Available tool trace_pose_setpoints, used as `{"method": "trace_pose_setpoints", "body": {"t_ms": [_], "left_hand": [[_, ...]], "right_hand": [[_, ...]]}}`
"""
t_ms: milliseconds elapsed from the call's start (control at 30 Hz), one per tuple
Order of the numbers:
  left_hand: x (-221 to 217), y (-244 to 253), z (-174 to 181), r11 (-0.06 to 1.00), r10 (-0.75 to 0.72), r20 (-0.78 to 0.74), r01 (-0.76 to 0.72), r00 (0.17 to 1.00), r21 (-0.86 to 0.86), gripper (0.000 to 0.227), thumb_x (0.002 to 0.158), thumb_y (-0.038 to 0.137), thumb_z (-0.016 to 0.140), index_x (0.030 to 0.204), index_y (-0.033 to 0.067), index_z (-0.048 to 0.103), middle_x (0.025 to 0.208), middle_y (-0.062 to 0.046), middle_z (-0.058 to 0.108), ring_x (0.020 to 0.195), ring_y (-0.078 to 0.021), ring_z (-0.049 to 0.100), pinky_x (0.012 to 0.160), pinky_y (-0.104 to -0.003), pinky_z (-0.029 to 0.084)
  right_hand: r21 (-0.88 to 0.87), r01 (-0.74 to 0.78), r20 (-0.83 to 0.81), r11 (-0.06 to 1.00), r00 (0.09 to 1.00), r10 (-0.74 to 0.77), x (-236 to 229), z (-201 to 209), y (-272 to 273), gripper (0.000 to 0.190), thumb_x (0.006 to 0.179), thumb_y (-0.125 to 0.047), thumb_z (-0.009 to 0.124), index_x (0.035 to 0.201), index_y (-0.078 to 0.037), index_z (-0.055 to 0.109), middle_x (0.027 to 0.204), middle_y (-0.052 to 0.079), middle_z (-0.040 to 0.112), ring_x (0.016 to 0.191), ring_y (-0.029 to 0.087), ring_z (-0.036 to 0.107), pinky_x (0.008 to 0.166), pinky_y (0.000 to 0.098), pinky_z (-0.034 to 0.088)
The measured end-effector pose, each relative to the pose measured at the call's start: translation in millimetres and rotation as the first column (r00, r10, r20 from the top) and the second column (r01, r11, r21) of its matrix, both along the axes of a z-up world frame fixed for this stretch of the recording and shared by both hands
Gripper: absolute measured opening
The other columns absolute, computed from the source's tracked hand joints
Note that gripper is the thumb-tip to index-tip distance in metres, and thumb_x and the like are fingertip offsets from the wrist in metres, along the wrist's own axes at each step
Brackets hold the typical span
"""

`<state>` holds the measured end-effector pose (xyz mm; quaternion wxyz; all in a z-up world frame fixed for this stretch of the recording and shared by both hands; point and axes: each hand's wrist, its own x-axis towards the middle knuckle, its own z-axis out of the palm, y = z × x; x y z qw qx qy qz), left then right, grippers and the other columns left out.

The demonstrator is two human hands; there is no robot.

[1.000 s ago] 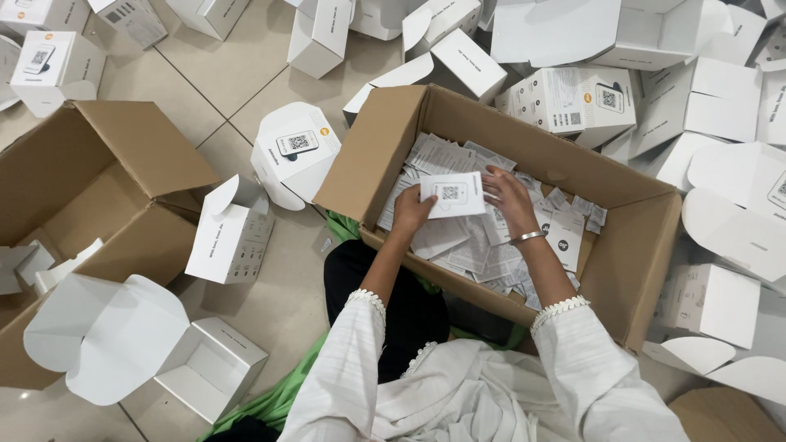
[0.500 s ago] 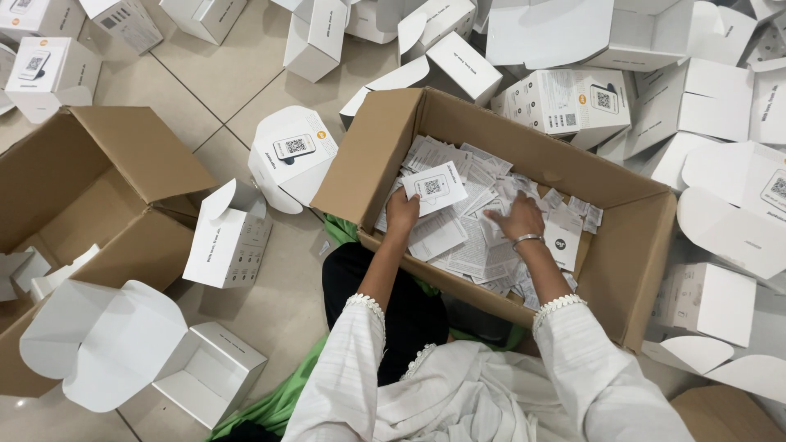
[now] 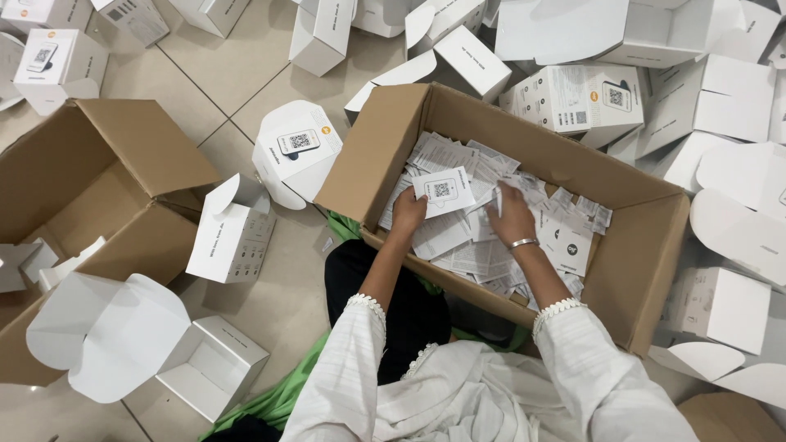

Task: The person packs small electronic device boxes with manuals and accessories.

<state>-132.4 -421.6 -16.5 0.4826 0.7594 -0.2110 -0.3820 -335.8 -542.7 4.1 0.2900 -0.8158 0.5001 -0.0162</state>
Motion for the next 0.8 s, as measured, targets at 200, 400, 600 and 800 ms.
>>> {"method": "trace_pose_setpoints", "body": {"t_ms": [200,400,600,800], "left_hand": [[-1.4,-5.0,-19.3,0.998,-0.068,-0.053,0.069,0.996,0.015,0.030,0.094,0.012,0.059,0.120,0.0011,0.069,0.109,-0.015,0.076,0.098,-0.0243,0.072,0.086,-0.035,0.053],[-0.5,-6.3,-30.9,0.985,-0.172,-0.047,0.172,0.984,0.003,0.031,0.095,0.014,0.060,0.121,0.0011,0.069,0.108,-0.015,0.076,0.096,-0.0241,0.071,0.085,-0.036,0.053],[-1.3,-5.2,-22.5,0.985,-0.165,-0.021,0.166,0.986,0.038,0.031,0.095,0.015,0.060,0.122,0.0024,0.069,0.109,-0.015,0.075,0.096,-0.0230,0.071,0.084,-0.035,0.053],[-2.4,2.4,-11.8,0.991,-0.131,-0.160,0.133,0.978,0.000,0.031,0.100,0.017,0.056,0.121,-0.0020,0.068,0.103,-0.014,0.074,0.090,-0.0239,0.067,0.079,-0.037,0.053]], "right_hand": [[0.104,0.597,-0.407,0.795,0.755,-0.514,-52.7,-21.4,-50.0,0.121,0.084,-0.059,0.076,0.162,-0.008,-0.001,0.163,0.034,0.001,0.150,0.058,0.009,0.111,0.0749,0.024],[0.136,0.624,-0.436,0.769,0.735,-0.519,-68.7,-62.3,-66.3,0.127,0.078,-0.063,0.078,0.163,-0.002,0.005,0.153,0.042,0.025,0.141,0.056,0.035,0.109,0.0626,0.042],[-0.242,0.236,-0.212,0.941,0.933,-0.289,-56.2,-96.6,-65.4,0.064,0.083,-0.014,0.075,0.140,0.002,0.051,0.119,0.032,0.068,0.108,0.044,0.069,0.095,0.0473,0.057],[-0.355,-0.014,0.452,0.935,0.873,0.185,9.1,68.7,21.1,0.043,0.088,0.009,0.061,0.128,-0.006,0.066,0.116,0.019,0.073,0.104,0.034,0.071,0.091,0.0433,0.059]]}}
